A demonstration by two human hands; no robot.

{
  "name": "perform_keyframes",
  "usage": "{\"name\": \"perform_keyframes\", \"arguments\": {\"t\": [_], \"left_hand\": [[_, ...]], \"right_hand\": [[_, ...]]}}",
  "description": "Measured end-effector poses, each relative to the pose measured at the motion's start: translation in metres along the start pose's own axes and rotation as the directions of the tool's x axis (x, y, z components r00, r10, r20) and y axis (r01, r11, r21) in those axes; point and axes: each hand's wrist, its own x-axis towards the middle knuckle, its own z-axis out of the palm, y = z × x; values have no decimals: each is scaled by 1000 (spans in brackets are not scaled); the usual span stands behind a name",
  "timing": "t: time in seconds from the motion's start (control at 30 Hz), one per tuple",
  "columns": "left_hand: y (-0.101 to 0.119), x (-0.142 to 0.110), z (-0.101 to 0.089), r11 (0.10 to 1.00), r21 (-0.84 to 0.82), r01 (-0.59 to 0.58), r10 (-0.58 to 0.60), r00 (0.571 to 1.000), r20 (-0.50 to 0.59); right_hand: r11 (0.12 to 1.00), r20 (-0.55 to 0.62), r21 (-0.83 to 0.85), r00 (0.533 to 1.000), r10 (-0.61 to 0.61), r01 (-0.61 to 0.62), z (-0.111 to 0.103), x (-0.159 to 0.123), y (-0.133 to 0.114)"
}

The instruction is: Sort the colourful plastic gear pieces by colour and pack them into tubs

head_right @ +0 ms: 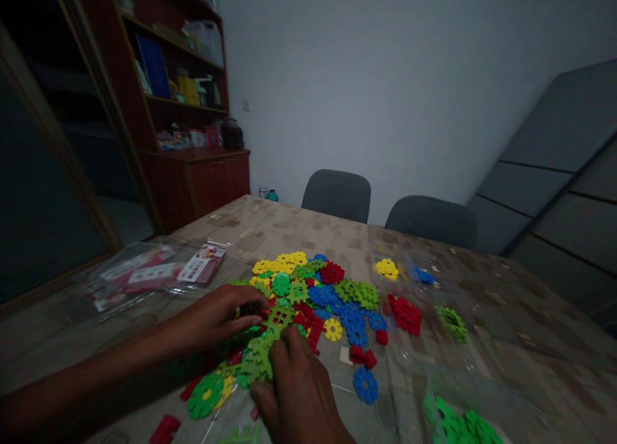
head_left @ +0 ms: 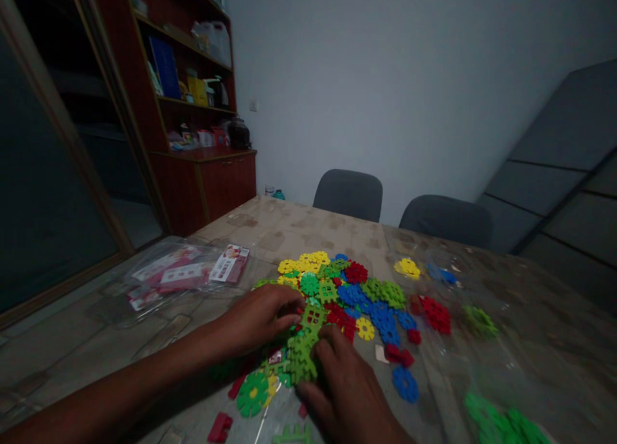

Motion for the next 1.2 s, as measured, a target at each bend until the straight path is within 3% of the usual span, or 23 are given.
{"name": "perform_keyframes", "arguments": {"t": [0.2, 0.43, 0.6, 0.77, 0.93, 1.2], "left_hand": [[-5, 1, 1, 999, 14, 34, -34, 999, 30], [-15, 5, 3, 999, 36, 27, -27, 1000, 11], [-16, 6, 0, 1000, 13, 20, -20, 1000, 15], [-19, 6, 0, 1000, 4, 3, -3, 1000, -9], [-14, 5, -2, 1000, 9, 6, -6, 1000, 0], [-15, 5, 5, 1000, 17, -1, 0, 998, 59]], "right_hand": [[1000, 33, 14, 999, 10, -10, -16, 5, -2], [998, 226, 58, 974, -27, 14, -21, 6, 6], [990, 159, 133, 986, -59, 38, -27, 8, 0], [999, 60, 40, 998, 3, -6, -21, 10, -10], [999, 93, -33, 996, 16, -13, -10, 12, -12], [999, 105, -3, 994, -33, 34, -4, 12, -2]]}}
